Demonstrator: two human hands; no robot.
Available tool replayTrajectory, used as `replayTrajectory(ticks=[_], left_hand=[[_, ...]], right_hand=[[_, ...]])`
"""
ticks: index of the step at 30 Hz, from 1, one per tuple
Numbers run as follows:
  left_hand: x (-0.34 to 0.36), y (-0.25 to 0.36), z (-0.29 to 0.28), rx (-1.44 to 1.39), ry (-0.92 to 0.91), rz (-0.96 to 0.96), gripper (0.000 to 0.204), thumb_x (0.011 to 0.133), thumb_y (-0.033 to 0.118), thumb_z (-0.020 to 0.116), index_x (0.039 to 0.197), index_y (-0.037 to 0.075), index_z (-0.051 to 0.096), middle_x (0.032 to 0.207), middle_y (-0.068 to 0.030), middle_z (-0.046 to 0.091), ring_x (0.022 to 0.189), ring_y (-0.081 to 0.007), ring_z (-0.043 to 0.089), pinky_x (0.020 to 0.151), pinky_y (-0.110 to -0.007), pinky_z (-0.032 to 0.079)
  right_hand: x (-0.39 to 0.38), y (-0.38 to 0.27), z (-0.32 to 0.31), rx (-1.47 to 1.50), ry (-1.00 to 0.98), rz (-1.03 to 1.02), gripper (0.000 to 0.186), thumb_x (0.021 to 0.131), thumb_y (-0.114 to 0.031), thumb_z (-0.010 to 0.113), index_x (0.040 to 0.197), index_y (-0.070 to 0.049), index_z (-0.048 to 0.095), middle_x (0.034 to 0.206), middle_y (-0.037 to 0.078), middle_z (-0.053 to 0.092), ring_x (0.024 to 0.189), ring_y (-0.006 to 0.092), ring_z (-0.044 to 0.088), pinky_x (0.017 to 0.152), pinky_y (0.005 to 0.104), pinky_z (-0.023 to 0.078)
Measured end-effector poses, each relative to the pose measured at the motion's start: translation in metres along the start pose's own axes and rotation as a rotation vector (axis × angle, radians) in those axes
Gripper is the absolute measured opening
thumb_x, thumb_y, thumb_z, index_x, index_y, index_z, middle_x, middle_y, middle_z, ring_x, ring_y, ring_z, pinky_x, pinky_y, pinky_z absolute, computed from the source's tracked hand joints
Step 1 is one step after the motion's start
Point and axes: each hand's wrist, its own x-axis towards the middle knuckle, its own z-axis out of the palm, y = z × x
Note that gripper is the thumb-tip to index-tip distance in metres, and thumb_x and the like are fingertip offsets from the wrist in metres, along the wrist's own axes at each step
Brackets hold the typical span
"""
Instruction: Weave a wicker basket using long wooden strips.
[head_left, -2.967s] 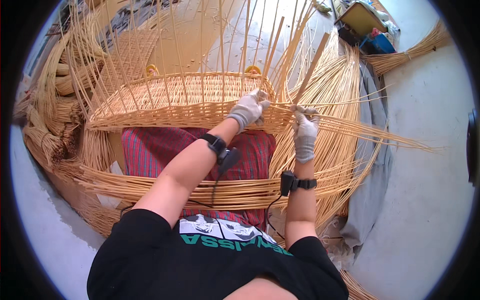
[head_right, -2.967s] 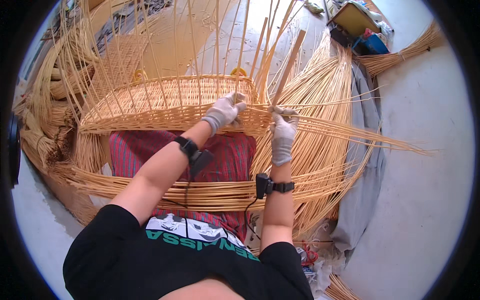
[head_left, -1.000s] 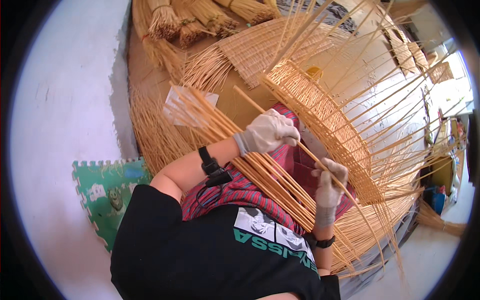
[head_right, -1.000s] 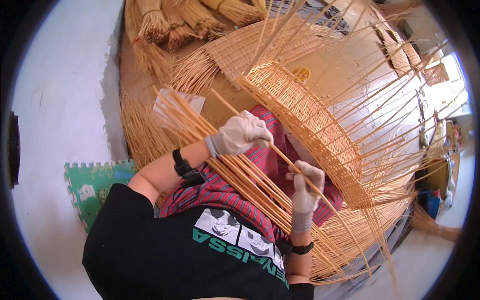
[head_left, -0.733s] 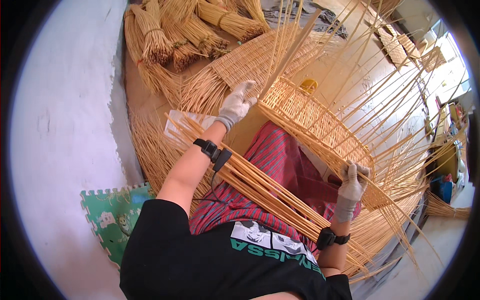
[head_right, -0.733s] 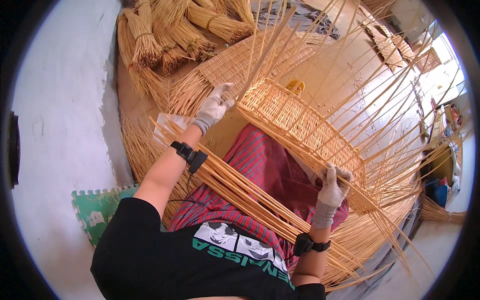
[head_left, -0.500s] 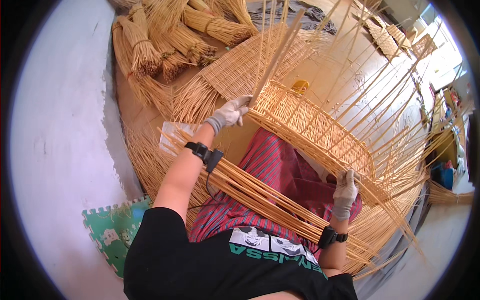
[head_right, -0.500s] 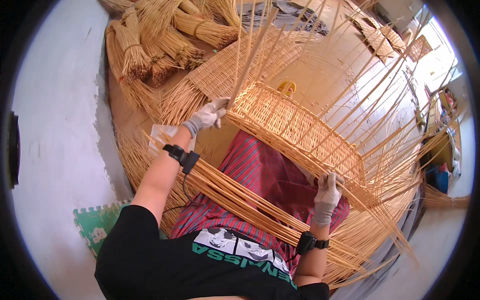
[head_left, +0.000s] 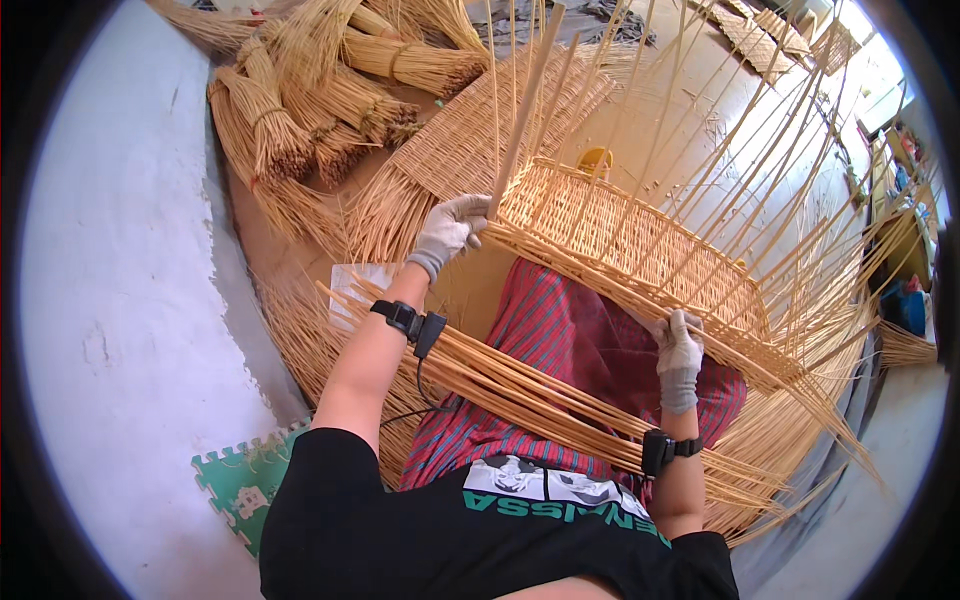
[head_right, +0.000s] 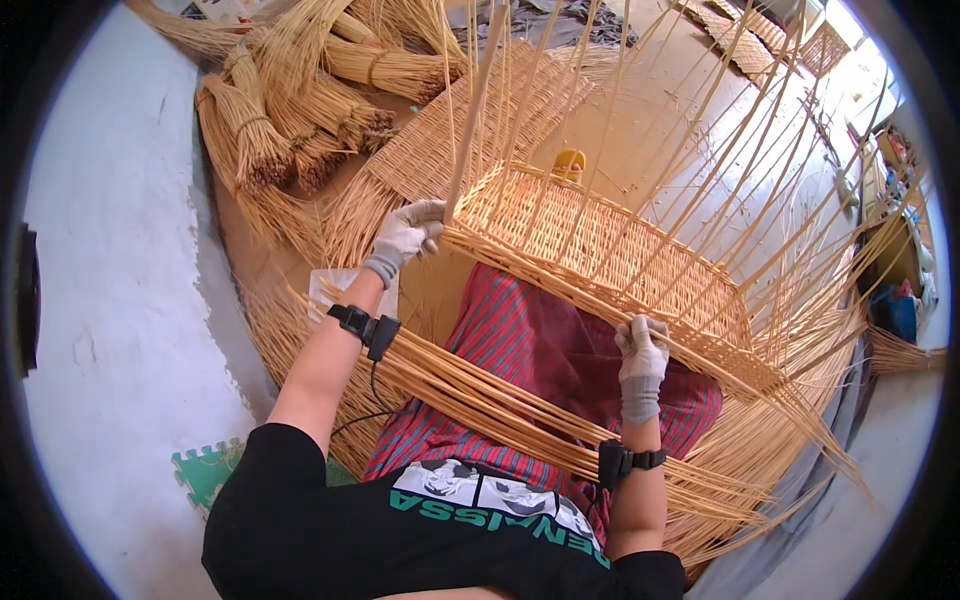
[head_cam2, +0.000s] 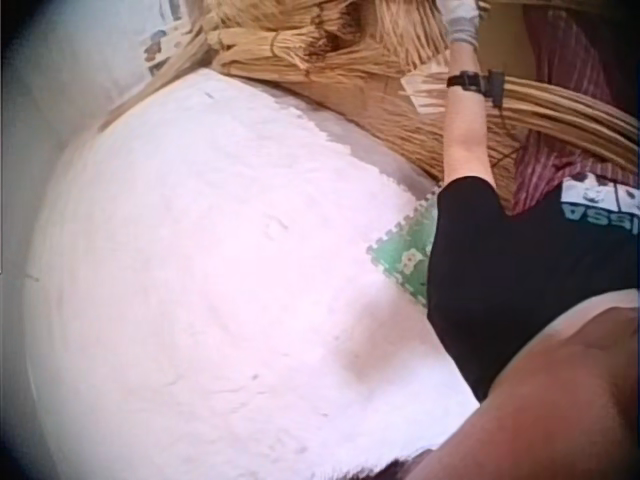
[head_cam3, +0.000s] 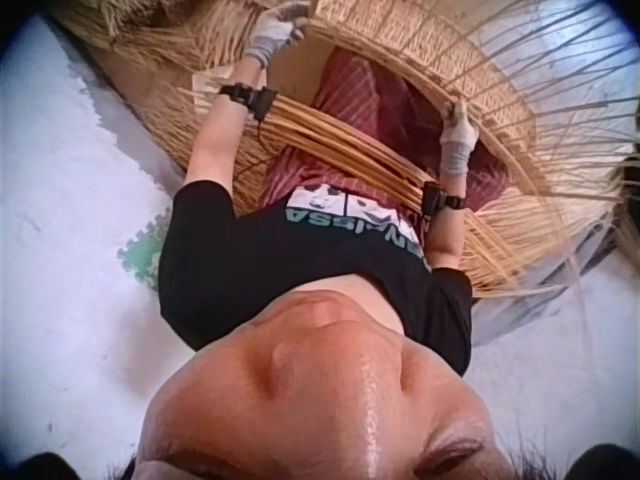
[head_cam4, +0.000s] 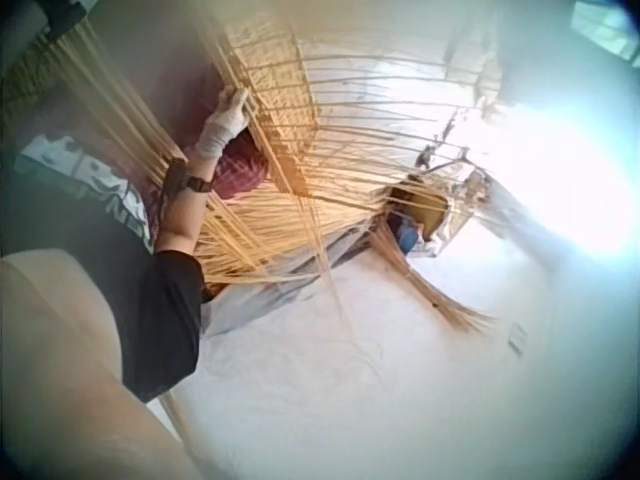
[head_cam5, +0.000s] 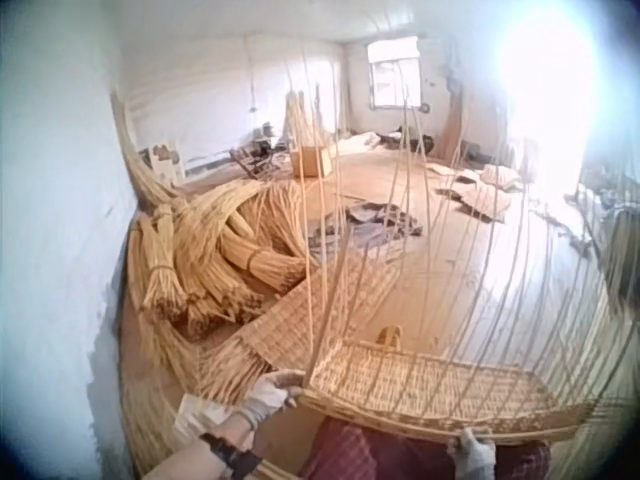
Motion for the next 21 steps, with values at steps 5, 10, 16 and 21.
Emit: replayTrajectory(ticks=[5,10,16,21], left_hand=[[-0.008,0.027,0.010,0.126,-0.055,-0.117,0.032,0.096,-0.005,0.064,0.125,0.006,0.067,0.105,-0.0061,0.074,0.073,-0.0096,0.067,0.059,-0.025,0.058],[-0.014,0.019,0.059,0.402,0.368,0.510,0.027,0.101,0.014,0.063,0.127,0.010,0.065,0.109,-0.0113,0.074,0.096,-0.0238,0.071,0.081,-0.032,0.057],[-0.005,0.025,0.096,0.760,-0.013,-0.041,0.050,0.106,0.048,0.046,0.133,0.008,0.059,0.098,-0.0177,0.074,0.091,-0.0389,0.070,0.083,-0.043,0.057],[-0.012,0.023,0.102,0.164,-0.071,-0.236,0.030,0.108,0.033,0.052,0.120,0.005,0.055,0.080,-0.0123,0.069,0.075,-0.0216,0.072,0.056,-0.035,0.058]], right_hand=[[0.020,0.002,-0.011,-0.125,0.049,0.005,0.012,0.095,-0.013,0.074,0.097,-0.011,0.062,0.089,0.002,0.067,0.076,0.0138,0.068,0.066,0.0277,0.061],[0.035,0.012,-0.016,-0.168,0.068,-0.064,0.014,0.093,-0.013,0.076,0.096,-0.010,0.063,0.093,0.003,0.067,0.079,0.0160,0.067,0.072,0.0337,0.064],[0.015,-0.003,0.005,-0.214,0.081,-0.148,0.013,0.092,-0.012,0.077,0.095,-0.011,0.065,0.088,0.003,0.070,0.079,0.0140,0.068,0.068,0.0271,0.057],[0.027,-0.005,0.001,-0.271,0.088,-0.143,0.012,0.092,-0.011,0.077,0.097,-0.010,0.066,0.089,0.002,0.069,0.076,0.0125,0.066,0.070,0.0259,0.056]])
